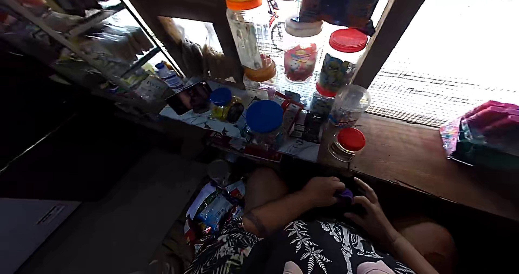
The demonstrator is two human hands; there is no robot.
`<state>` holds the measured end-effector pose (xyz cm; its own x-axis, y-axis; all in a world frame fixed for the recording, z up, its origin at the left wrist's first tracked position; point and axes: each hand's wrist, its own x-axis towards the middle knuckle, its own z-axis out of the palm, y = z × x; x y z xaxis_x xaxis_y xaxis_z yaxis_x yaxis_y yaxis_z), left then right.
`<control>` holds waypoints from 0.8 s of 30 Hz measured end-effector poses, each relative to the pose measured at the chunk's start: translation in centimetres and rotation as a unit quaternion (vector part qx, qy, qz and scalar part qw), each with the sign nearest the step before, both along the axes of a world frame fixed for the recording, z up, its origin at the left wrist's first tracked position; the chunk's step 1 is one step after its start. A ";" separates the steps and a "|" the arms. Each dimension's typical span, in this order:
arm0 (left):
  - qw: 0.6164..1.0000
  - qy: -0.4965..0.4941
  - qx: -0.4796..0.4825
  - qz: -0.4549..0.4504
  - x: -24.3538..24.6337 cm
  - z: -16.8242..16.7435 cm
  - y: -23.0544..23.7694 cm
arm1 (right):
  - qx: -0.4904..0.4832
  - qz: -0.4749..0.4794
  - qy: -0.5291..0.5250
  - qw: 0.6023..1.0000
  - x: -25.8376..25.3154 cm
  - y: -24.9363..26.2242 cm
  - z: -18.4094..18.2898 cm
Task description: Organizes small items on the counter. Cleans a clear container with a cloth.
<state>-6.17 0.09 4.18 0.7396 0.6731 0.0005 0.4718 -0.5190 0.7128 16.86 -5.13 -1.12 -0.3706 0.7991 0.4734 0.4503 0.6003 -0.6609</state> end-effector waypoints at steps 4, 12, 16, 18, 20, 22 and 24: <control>0.991 -0.127 0.035 0.026 -0.6 1.6 -0.8 | -0.020 -0.011 0.068 0.997 -2.2 -0.2 0.2; 0.951 -0.284 0.112 0.056 -1.9 2.3 -1.6 | -0.158 -0.061 -0.054 0.984 -2.3 0.2 3.5; 0.903 -0.383 0.137 0.137 -2.7 2.7 -1.2 | -0.212 -0.083 -0.087 0.970 -0.4 1.0 3.1; 0.864 -0.449 0.129 0.186 -3.0 3.1 -1.1 | -0.224 -0.085 -0.056 0.969 0.9 1.6 2.9; 0.841 -0.486 0.132 0.197 -3.0 3.3 -1.0 | -0.225 -0.060 -0.018 0.972 2.7 1.9 3.0; 0.848 -0.473 0.139 0.196 -3.0 3.1 -0.5 | -0.247 -0.016 0.058 0.967 3.9 2.1 3.7; 0.885 -0.400 0.107 0.214 -3.2 2.6 0.1 | -0.283 0.020 0.172 0.943 4.2 2.0 5.1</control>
